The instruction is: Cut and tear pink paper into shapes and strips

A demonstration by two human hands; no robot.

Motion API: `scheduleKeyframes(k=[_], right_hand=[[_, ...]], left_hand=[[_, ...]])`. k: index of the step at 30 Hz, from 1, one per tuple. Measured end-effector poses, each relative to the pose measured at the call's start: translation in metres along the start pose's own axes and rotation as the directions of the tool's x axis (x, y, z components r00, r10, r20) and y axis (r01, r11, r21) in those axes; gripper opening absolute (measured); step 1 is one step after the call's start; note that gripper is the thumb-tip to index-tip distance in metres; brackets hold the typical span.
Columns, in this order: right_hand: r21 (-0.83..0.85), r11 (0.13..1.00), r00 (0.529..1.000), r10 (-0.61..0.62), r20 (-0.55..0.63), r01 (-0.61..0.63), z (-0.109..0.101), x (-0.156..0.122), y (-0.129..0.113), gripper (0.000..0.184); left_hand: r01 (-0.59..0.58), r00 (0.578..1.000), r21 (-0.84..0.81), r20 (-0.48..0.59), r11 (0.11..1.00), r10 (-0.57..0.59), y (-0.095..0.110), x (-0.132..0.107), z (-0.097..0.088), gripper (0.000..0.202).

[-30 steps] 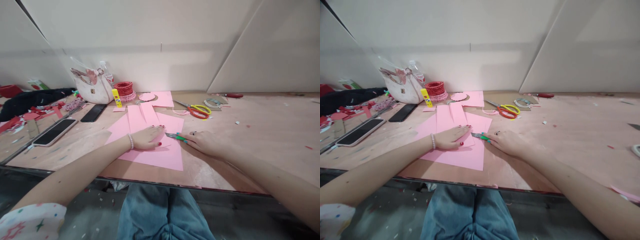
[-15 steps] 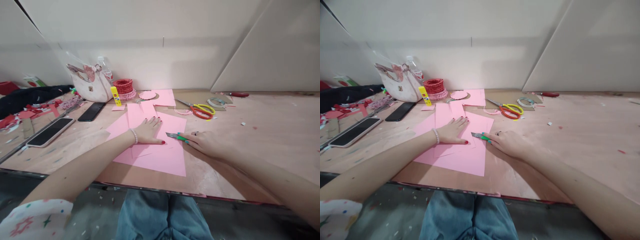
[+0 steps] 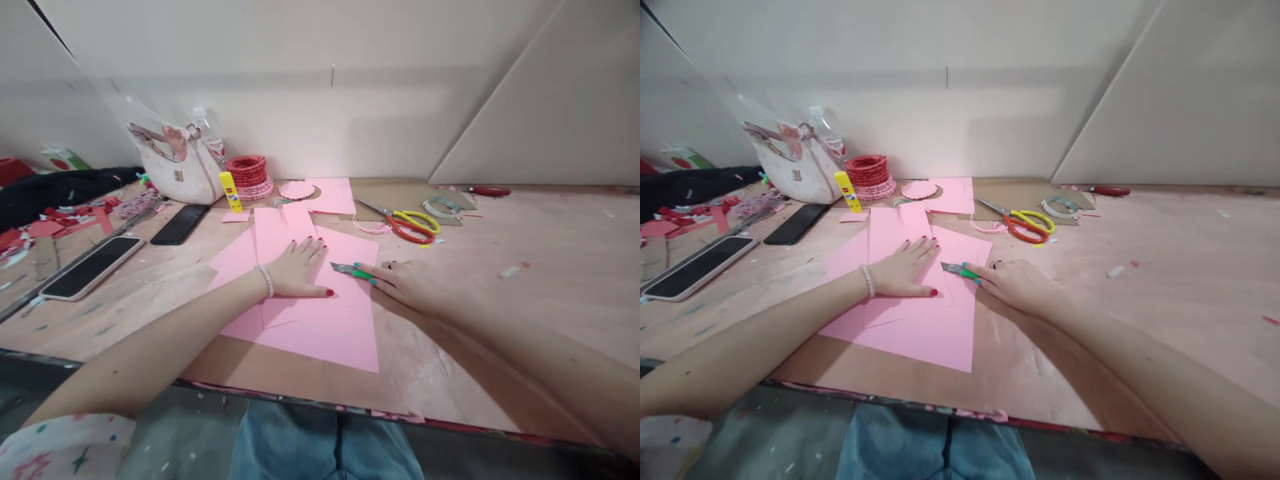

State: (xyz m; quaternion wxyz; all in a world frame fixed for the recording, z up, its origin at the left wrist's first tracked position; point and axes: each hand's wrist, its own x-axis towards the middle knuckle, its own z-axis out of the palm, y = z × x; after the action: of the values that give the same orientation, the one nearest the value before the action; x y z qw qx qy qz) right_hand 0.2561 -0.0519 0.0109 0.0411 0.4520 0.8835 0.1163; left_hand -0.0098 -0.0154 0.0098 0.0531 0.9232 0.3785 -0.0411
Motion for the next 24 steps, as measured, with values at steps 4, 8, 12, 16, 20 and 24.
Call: scheduleKeyframes(k=[4,8,12,16,20,24], right_hand=[[-0.014,1.000,1.000,0.006,-0.007,-0.006,-0.001,0.006,0.000,0.042],[-0.015,1.000,1.000,-0.011,-0.016,0.011,-0.005,0.005,0.001,0.042],[-0.022,0.999,0.999,-0.027,-0.017,0.027,-0.002,0.005,0.003,0.043],[-0.058,0.998,0.999,-0.032,-0.013,0.031,-0.003,0.008,0.001,0.043],[-0.058,0.998,1.000,-0.010,0.006,0.010,-0.009,0.011,-0.002,0.042],[-0.054,0.999,1.000,-0.004,0.003,0.004,-0.008,0.010,0.001,0.043]], left_hand=[[0.003,1.000,-0.001,-0.003,1.000,-0.003,0.001,-0.001,-0.001,0.106],[0.011,1.000,0.005,-0.006,1.000,-0.011,0.002,-0.001,-0.002,0.105],[0.015,1.000,0.013,-0.002,1.000,-0.015,0.003,-0.001,-0.003,0.105],[0.012,1.000,0.011,0.000,1.000,-0.012,0.003,-0.001,-0.002,0.104],[0.017,1.000,0.004,-0.005,1.000,-0.017,0.002,-0.001,-0.001,0.105],[0.016,1.000,-0.006,-0.007,1.000,-0.016,0.002,0.000,-0.001,0.105]])
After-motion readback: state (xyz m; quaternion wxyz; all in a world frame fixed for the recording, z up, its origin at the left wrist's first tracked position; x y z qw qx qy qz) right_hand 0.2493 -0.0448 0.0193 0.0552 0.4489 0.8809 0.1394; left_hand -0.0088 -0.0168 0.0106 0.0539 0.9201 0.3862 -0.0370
